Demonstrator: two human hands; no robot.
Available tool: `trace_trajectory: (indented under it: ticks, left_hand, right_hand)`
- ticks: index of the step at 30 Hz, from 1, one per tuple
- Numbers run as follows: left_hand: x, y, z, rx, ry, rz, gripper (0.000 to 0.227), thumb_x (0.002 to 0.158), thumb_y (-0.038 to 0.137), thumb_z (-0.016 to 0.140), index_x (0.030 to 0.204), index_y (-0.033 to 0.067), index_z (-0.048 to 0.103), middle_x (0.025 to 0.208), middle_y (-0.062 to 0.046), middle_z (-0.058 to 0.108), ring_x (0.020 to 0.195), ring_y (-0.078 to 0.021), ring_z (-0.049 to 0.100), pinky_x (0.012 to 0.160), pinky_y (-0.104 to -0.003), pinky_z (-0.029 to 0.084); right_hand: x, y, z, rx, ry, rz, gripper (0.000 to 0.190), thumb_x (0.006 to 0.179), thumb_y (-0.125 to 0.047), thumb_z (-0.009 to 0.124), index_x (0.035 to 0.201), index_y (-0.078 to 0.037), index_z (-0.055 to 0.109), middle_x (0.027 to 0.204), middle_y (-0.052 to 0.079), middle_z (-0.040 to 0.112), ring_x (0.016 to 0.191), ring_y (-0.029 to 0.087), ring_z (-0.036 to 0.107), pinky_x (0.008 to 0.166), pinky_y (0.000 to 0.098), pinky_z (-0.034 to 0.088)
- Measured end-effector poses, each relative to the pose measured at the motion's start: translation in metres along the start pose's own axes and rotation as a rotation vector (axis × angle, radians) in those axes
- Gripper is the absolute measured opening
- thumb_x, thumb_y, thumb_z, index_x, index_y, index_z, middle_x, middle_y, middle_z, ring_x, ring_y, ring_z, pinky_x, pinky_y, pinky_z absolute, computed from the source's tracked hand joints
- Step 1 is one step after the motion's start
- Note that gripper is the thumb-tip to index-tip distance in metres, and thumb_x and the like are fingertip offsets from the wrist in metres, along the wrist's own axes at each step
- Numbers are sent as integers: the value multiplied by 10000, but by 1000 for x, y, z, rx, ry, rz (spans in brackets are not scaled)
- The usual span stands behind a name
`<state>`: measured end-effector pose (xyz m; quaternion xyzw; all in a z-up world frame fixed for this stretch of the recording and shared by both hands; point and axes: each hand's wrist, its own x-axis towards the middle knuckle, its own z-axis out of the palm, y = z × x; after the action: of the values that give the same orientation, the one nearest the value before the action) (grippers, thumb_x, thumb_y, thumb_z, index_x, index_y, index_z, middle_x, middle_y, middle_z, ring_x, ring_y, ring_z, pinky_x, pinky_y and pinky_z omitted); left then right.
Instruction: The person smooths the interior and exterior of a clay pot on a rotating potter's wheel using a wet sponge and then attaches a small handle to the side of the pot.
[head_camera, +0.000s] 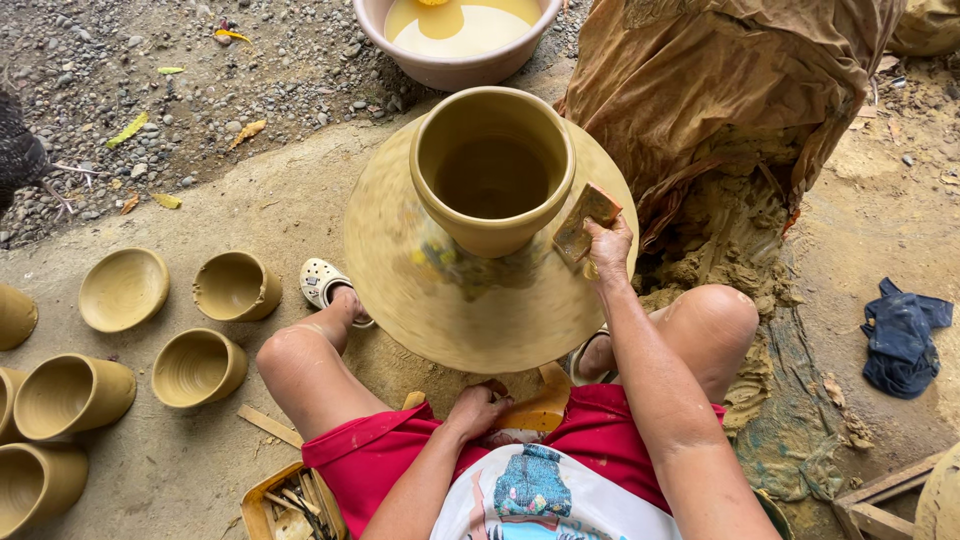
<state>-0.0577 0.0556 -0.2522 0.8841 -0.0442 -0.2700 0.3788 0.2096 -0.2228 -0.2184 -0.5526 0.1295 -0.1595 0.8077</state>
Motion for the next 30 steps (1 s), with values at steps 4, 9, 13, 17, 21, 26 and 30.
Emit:
trace_trajectory:
  ticks: [4, 9, 13, 17, 21, 26, 30]
  left_hand:
    - [2, -4, 2, 26, 8, 21, 417, 889, 386, 680, 1123, 48, 750, 1168, -209, 718, 1115, -356, 671, 1001, -410, 499]
    - [1, -3, 2, 58, -31, -47, 424, 898, 403, 671, 1133, 60, 756, 1169, -215, 718, 1112, -358, 676, 1003, -414, 505]
    - [2, -4, 3, 41, -6, -21, 442, 894, 406, 675, 1168, 64, 736, 1187, -218, 709, 1132, -363, 667, 1019, -411, 495]
    - [2, -4, 3, 45, -14, -30, 448, 891, 410, 676, 1179, 70, 728, 1188, -221, 709, 1140, -366, 661, 1026, -413, 490]
    - [1, -1, 2, 40, -25, -45, 447, 884, 401, 675, 1189, 79, 724, 1193, -220, 708, 1147, -366, 658, 1033, -411, 485]
    - [1, 0, 1, 29, -28, -45, 451, 884, 399, 674, 1196, 75, 717, 1196, -227, 706, 1149, -366, 661, 1031, -407, 491]
    - [1, -1, 1, 29, -25, -44, 451, 884, 399, 679, 1191, 71, 718, 1195, -229, 702, 1144, -369, 660, 1025, -408, 492]
  right_hand:
    - [-2, -5, 3, 21, 2, 31, 356, 880, 94, 692, 1210, -39, 670, 1078, 40, 730, 930, 143, 687, 847, 295, 588]
    - [-8, -11, 9, 86, -11, 48, 389, 873, 98, 678, 1231, -55, 677, 1082, 32, 730, 935, 139, 686, 846, 296, 588]
    - [-3, -6, 5, -5, -16, 14, 402, 866, 108, 681, 1235, -50, 689, 1099, 31, 731, 954, 136, 681, 870, 293, 578]
    - [0, 5, 2, 26, -12, 32, 368, 871, 90, 697, 1215, -41, 683, 1104, 34, 737, 960, 139, 686, 878, 294, 581]
    - [5, 8, 0, -56, -21, -23, 354, 876, 84, 713, 1210, -29, 685, 1118, 36, 737, 970, 134, 680, 890, 286, 565]
    - [0, 4, 2, -13, -13, 35, 352, 878, 75, 703, 1213, -28, 680, 1105, 42, 739, 953, 136, 688, 872, 288, 576]
    - [-5, -7, 8, -3, -13, 45, 348, 877, 79, 700, 1209, -22, 673, 1103, 45, 735, 950, 136, 690, 864, 287, 584]
